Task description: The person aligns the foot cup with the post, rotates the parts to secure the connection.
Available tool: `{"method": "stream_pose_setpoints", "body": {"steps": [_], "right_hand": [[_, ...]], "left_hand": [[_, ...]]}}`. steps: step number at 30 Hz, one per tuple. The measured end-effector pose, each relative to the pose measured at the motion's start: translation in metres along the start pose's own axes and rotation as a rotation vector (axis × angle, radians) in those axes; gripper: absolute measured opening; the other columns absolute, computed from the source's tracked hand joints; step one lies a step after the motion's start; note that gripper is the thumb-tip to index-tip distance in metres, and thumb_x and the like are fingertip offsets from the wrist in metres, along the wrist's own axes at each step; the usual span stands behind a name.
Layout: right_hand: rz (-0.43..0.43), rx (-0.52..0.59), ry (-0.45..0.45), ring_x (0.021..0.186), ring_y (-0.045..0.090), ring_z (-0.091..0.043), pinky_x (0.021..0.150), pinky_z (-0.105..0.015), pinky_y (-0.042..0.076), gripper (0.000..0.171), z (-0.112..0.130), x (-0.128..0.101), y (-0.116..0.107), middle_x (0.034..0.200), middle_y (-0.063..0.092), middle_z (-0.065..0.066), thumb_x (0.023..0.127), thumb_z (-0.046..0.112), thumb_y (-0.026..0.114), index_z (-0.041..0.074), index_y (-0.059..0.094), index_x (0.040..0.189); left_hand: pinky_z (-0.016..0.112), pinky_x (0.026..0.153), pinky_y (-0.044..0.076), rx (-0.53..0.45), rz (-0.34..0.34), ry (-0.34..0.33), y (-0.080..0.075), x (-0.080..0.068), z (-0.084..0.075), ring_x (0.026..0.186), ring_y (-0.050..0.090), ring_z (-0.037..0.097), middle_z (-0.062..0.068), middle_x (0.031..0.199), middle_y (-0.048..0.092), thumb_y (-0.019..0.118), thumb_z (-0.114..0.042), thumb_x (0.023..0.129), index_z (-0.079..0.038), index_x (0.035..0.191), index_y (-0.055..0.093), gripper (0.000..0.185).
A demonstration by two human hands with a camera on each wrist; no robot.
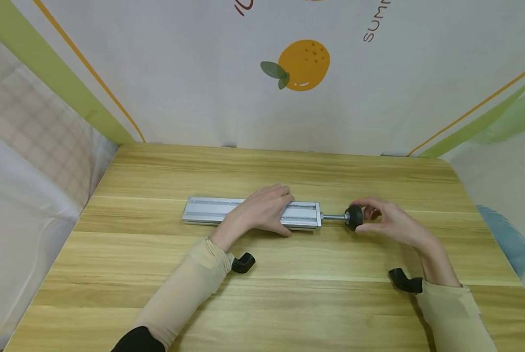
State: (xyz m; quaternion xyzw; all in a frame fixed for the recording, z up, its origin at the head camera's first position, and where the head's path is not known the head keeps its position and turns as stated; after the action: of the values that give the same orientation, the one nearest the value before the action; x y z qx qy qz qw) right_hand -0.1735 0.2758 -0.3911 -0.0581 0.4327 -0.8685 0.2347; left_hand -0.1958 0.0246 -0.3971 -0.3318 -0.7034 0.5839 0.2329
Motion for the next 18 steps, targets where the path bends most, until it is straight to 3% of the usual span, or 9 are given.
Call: {"method": "stream_pose_setpoints", "body": {"steps": [18], "right_hand": [[0.050, 0.008, 0.034, 0.087, 0.058, -0.007, 0.076, -0.024, 0.051, 0.059, -0.0002, 0.0016, 0.0035, 0.099, 0.067, -0.002, 0.088, 0.027, 0.081, 0.006, 0.059, 0.139]], "left_hand": [[0.037, 0.097, 0.051, -0.003, -0.008, -0.001, 0.0033, 0.0004, 0.0008, 0.105, 0.057, 0.018, 0.001, 0.117, 0.062, 0.084, -0.062, 0.073, -0.010, 0.131, 0.064, 0.080]]}}
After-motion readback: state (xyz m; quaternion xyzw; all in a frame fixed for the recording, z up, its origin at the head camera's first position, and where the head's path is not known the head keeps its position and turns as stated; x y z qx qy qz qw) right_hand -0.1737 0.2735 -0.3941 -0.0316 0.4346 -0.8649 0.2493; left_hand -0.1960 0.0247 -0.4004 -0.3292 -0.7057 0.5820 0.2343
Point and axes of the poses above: each hand's wrist, its own x-axis towards the middle knuckle, its own y-axis out of the palm, z = x × y, the point moved 8 cm from there along x, towards the middle knuckle
